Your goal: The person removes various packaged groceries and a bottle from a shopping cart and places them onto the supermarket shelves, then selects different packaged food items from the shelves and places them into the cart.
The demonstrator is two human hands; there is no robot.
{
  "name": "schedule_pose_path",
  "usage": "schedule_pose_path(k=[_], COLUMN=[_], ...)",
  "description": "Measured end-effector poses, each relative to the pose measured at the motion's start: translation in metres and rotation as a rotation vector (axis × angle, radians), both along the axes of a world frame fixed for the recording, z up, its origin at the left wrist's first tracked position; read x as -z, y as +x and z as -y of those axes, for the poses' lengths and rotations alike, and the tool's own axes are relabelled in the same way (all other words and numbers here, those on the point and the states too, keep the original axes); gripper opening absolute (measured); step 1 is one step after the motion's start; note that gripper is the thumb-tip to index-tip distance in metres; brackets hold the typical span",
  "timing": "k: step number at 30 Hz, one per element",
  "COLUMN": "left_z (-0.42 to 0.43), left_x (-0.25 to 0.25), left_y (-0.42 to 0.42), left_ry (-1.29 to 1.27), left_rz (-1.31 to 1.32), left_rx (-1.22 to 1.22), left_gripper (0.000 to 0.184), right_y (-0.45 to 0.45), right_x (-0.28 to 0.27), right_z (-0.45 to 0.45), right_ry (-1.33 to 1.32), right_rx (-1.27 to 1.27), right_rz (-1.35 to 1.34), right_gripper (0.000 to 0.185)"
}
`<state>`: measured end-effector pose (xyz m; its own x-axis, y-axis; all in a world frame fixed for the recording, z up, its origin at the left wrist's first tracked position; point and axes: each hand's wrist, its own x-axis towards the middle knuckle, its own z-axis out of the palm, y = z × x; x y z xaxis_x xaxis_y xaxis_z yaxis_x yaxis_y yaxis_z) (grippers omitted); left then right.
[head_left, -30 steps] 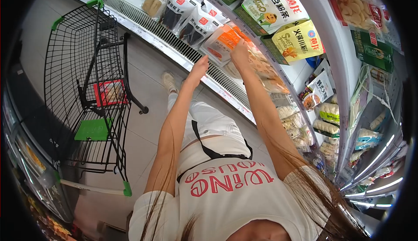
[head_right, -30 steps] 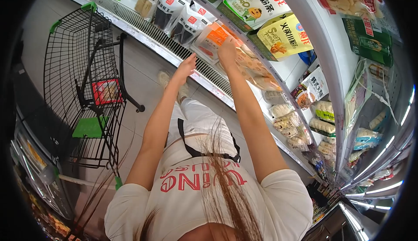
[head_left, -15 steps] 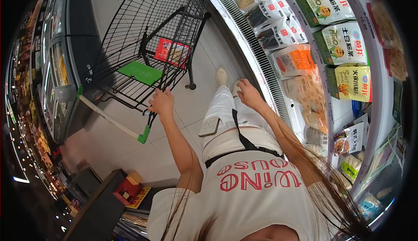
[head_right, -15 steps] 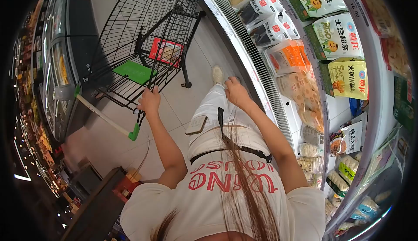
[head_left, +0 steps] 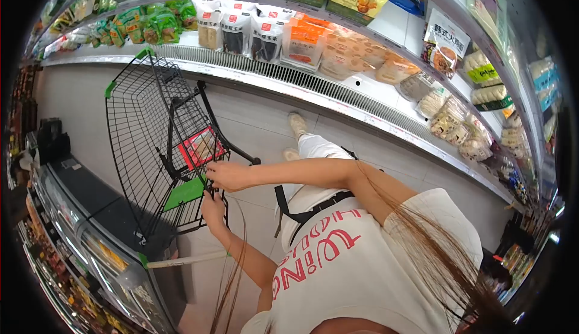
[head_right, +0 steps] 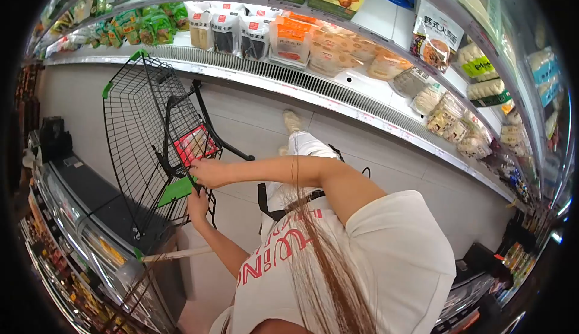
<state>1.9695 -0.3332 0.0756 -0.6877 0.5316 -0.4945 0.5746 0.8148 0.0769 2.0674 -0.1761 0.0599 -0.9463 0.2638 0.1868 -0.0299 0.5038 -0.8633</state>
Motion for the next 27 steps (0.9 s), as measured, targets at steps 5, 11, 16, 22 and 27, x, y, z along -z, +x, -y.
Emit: schedule_pose_path(k=[5, 11, 16, 22, 27], left_z=[0.004, 0.033, 0.018, -0.005, -0.031], left_x=[-0.074, -0.078, -0.064, -0.064, -0.063], left_y=[0.032, 0.035, 0.086, 0.125, 0.180], left_ry=[-0.041, 0.360, 0.499, 0.542, 0.524], left_rz=[-0.020, 0.114, -0.205, -0.164, -0.187], left_rx=[-0.019, 0.049, 0.201, 0.124, 0.061], left_gripper=[0.032, 0.022, 0.022, 0.031, 0.030], right_y=[0.013, 0.045, 0.063, 0.109, 0.168], right_x=[-0.020, -0.037, -0.051, -0.059, -0.057], right_z=[0.049, 0.076, 0.067, 0.062, 0.041], right_ry=[-0.015, 0.077, 0.152, 0.158, 0.183], right_rx=[0.049, 0.020, 0.068, 0.117, 0.091], right_rz=[0.025, 0.072, 0.155, 0.172, 0.188], right_gripper=[0.031, 0.030, 0.030, 0.022, 0.019])
